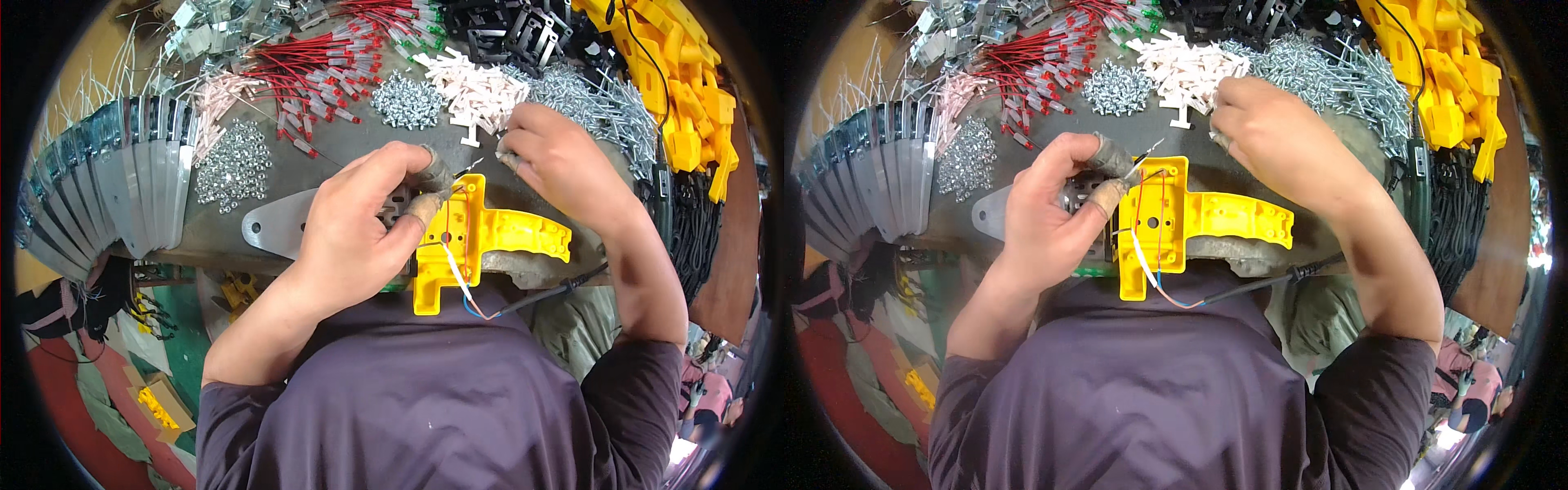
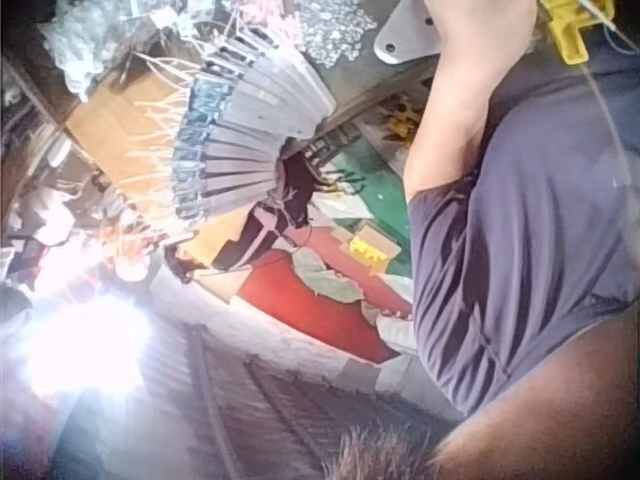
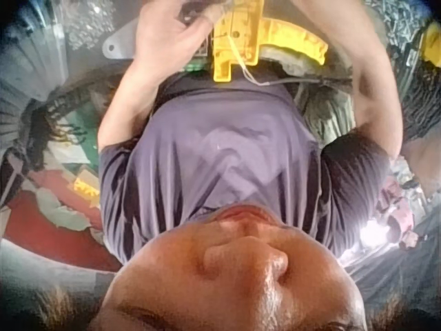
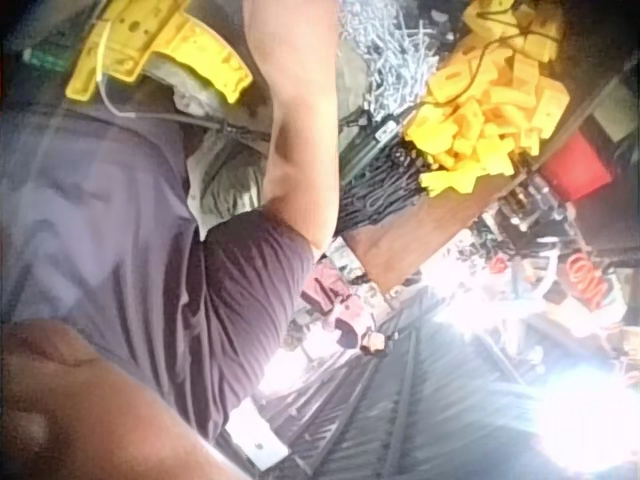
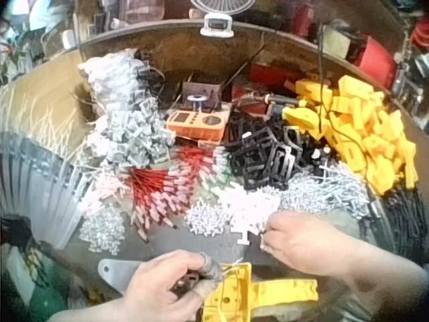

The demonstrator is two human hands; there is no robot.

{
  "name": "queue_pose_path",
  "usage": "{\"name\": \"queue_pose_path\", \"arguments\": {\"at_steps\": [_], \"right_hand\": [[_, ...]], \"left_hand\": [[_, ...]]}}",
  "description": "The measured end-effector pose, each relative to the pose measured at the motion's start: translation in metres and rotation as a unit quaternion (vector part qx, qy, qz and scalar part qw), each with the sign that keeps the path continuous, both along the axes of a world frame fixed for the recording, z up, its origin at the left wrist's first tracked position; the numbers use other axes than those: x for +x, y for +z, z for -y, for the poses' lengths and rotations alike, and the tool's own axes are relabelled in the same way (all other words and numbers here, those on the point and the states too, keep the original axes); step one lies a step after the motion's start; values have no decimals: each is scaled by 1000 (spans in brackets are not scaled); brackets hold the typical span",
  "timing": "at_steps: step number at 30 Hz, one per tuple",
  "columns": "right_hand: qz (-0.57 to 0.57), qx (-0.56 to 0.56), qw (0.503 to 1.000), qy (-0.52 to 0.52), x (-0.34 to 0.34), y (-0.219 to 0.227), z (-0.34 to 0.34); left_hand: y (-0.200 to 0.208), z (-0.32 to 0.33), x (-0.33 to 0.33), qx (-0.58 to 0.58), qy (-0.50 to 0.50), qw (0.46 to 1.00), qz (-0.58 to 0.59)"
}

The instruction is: Assembling internal components, wiring, and soldering into a yellow plastic housing for a handheld electronic device.

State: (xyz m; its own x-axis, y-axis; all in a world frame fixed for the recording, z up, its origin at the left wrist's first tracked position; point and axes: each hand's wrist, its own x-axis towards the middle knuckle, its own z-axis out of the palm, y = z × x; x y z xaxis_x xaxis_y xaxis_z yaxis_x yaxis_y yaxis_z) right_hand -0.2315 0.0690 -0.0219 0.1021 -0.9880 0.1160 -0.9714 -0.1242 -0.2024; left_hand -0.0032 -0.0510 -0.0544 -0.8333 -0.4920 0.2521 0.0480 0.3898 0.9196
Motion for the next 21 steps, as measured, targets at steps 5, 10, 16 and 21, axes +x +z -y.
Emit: {"name": "queue_pose_path", "arguments": {"at_steps": [5,10,16,21], "right_hand": [[-42,-27,997,58,3,5,8],[261,-1,959,-111,10,18,0],[515,36,848,-123,20,14,1],[615,88,773,-126,19,11,2]], "left_hand": [[-1,-1,1,17,3,1000,16],[-3,0,2,-5,0,1000,-1],[-1,3,2,-33,-16,999,-13],[-1,2,2,-30,-14,999,-7]]}}
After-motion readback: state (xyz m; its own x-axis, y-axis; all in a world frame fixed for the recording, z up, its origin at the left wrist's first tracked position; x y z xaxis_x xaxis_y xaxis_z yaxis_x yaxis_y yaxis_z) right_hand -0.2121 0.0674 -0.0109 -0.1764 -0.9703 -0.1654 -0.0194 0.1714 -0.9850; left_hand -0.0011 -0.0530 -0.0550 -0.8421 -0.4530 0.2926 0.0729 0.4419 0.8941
